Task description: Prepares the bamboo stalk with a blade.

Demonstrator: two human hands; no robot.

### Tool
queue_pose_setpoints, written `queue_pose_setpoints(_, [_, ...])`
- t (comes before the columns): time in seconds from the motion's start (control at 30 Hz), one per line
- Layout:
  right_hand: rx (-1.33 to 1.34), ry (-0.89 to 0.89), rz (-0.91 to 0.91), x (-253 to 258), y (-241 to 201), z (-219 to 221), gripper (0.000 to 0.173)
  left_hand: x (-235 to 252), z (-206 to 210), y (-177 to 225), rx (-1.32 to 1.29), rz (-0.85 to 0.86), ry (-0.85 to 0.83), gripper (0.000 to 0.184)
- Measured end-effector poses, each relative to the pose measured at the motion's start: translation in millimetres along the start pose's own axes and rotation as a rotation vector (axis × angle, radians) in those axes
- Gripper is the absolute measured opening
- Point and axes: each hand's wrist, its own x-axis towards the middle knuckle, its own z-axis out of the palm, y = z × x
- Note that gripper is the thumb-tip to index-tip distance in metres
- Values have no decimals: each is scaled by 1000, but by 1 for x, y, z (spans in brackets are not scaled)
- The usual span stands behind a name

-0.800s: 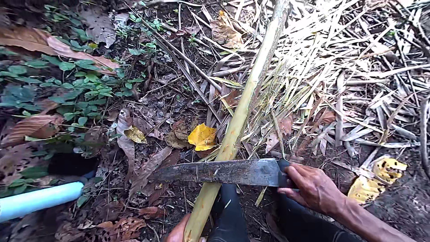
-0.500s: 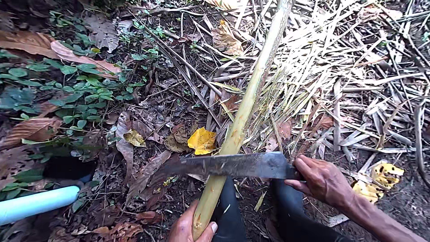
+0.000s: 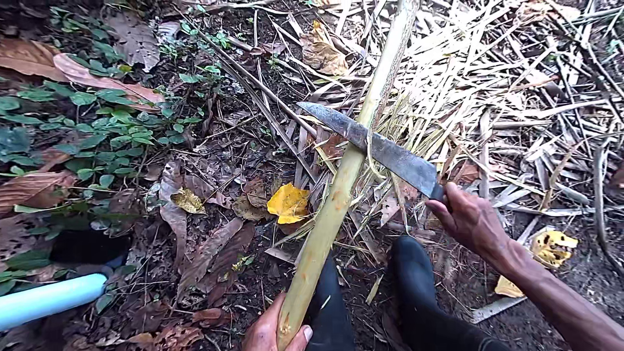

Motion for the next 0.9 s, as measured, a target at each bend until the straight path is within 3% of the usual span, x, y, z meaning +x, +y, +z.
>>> queue_pose_setpoints(0.17, [-36,-89,-242,-7,-16,-3,73,1,3,-2,-3,7,3,49])
queue_pose_setpoints(0.33, [-50,-88,83,42,32,-32,59,3,3,-2,-13,3,-28,47])
queue_pose_setpoints(0.5, [-83,-95,-239,36,10,-23,64,2,4,-2,-28,7,-13,49])
queue_pose_setpoints(0.57, [-55,-106,-150,51,28,-23,61,0,2,-1,-21,-10,-24,49])
queue_pose_setpoints(0.67, [-31,-96,224,99,70,-43,68,1,2,-2,-17,1,-39,48])
queue_pose_setpoints(0.77, [-31,-66,248,108,77,-48,66,2,2,-5,-22,2,-31,48])
queue_pose_setpoints(0.9, [-6,13,116,72,69,-17,59,-1,2,-6,-19,-7,-21,50])
